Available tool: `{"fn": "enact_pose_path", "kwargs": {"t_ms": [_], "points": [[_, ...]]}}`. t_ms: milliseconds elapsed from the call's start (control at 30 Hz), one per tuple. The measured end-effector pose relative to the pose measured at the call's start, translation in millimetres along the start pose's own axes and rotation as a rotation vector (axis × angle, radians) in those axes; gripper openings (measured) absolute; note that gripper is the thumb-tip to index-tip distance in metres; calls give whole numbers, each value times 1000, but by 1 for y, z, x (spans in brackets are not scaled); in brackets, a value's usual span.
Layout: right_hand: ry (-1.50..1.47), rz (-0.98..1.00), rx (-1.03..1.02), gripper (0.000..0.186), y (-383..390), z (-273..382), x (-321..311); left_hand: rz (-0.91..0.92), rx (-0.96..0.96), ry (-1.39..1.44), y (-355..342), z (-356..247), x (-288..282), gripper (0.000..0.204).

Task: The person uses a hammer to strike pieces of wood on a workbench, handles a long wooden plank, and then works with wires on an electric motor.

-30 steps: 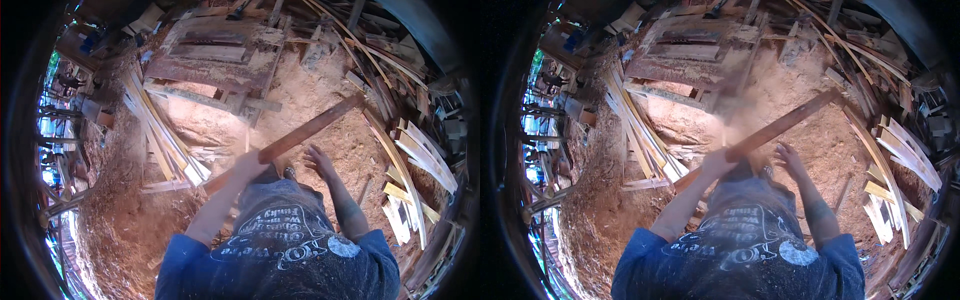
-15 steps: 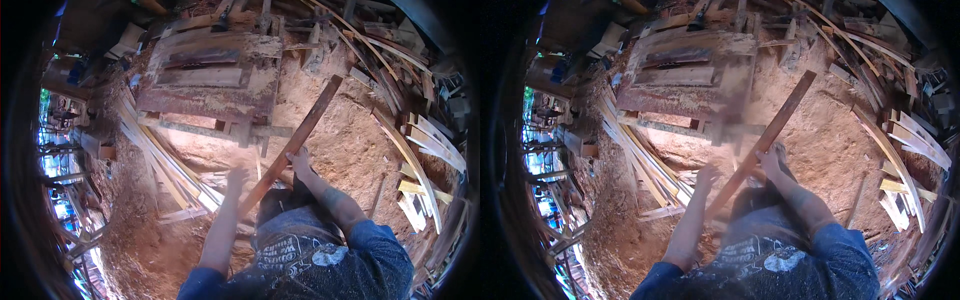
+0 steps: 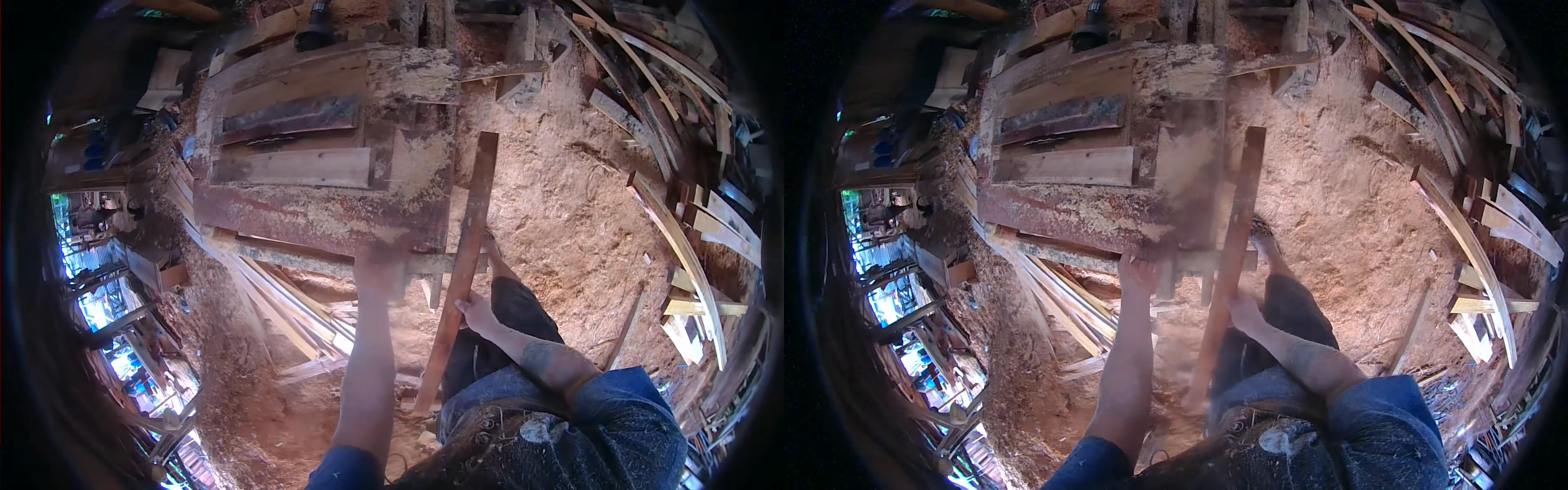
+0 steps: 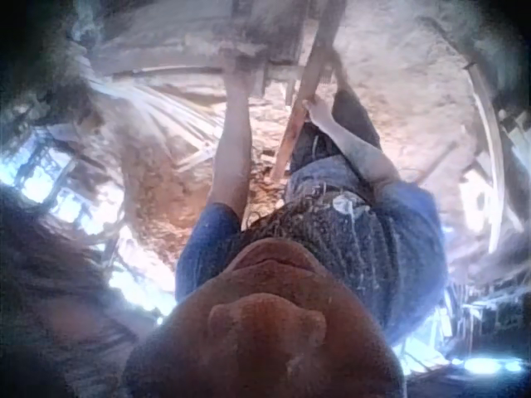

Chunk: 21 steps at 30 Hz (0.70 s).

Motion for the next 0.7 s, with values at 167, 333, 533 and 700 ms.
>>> {"fn": "enact_pose_path", "kwargs": {"t_ms": [167,333,533,700], "points": [[133,61,-94,26,-35,-12,9,-92,412,22,-28,8,-7,29],[399,70,-171,28,-48,2,11,-80,-253,1254,-13,-17,2,28],[394,63,-261,29,-51,21,6,-2,-142,939,-21,-4,-11,39],[293,60,-188,26,-53,14,9,19,-159,1457,-20,7,-7,39]]}}
Point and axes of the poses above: each hand's wrist, its own y-axis away from the middle knuckle, its own x-axis out of the palm, z = x × y, the point moved 6 cm from there along -y, towards the middle knuckle, and after that the axes turned 14 degrees about y, right-handed, at the moved point
